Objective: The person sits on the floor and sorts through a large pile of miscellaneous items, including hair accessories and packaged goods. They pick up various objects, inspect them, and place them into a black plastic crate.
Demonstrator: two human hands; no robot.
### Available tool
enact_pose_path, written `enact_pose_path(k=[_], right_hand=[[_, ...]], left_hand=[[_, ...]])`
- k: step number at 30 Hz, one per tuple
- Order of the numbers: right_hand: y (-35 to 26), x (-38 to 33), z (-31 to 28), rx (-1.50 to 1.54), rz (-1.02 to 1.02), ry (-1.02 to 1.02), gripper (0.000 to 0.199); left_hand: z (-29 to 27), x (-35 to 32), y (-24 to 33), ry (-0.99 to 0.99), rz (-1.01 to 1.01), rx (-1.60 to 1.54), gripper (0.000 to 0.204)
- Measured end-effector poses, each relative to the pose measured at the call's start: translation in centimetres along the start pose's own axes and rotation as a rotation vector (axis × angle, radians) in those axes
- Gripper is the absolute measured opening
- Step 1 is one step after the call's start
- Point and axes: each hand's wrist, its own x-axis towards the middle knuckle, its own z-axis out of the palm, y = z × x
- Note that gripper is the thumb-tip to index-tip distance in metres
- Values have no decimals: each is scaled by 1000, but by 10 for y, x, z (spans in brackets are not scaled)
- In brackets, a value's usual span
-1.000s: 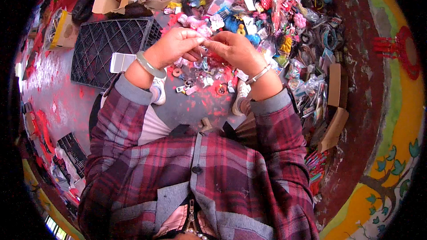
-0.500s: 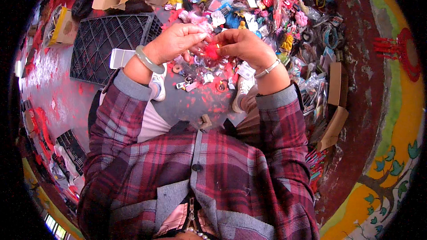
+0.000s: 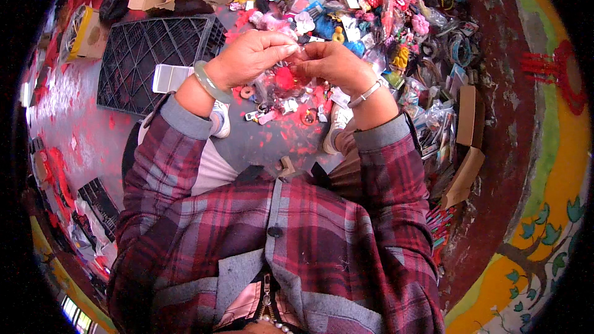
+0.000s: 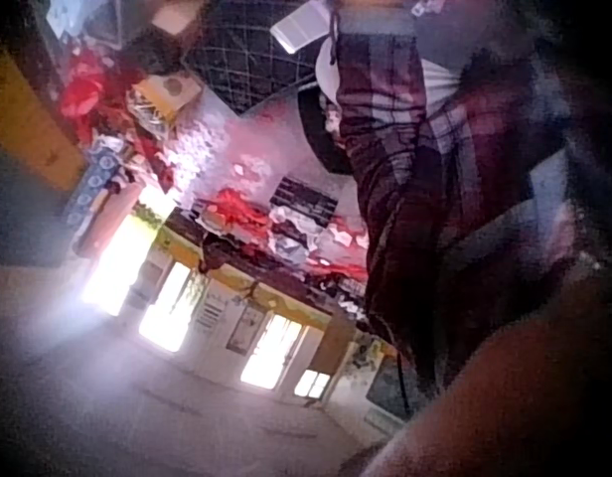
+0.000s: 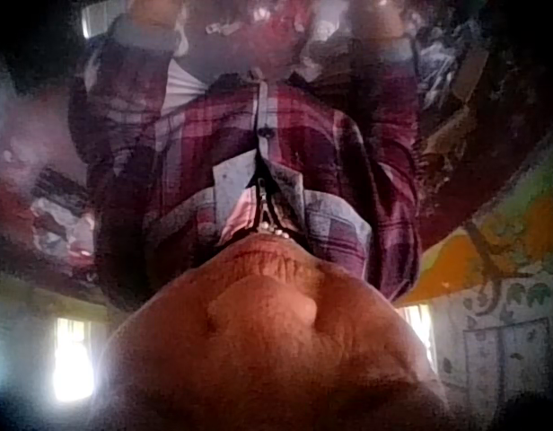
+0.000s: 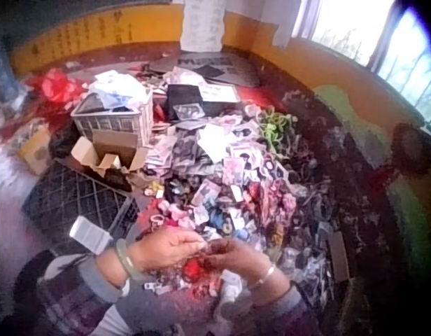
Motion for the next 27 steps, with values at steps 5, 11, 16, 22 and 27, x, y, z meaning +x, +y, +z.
enact_pose_path(k=[5,11,16,22,27], right_hand=[[-7,-3,10,9,47,-32,25],[0,4,10,46,44,-131,22],[-5,6,5,355,-40,-25,22],[-15,-1,-2,617,-327,89,31],[-13,3,-4,591,-366,73,32]], left_hand=[[2,0,2,63,-73,182,20],[9,2,-4,142,-10,258,21],[-17,5,5,688,309,496,33],[-37,-13,15,430,-252,-454,46],[-31,-13,7,279,-343,-752,24]])
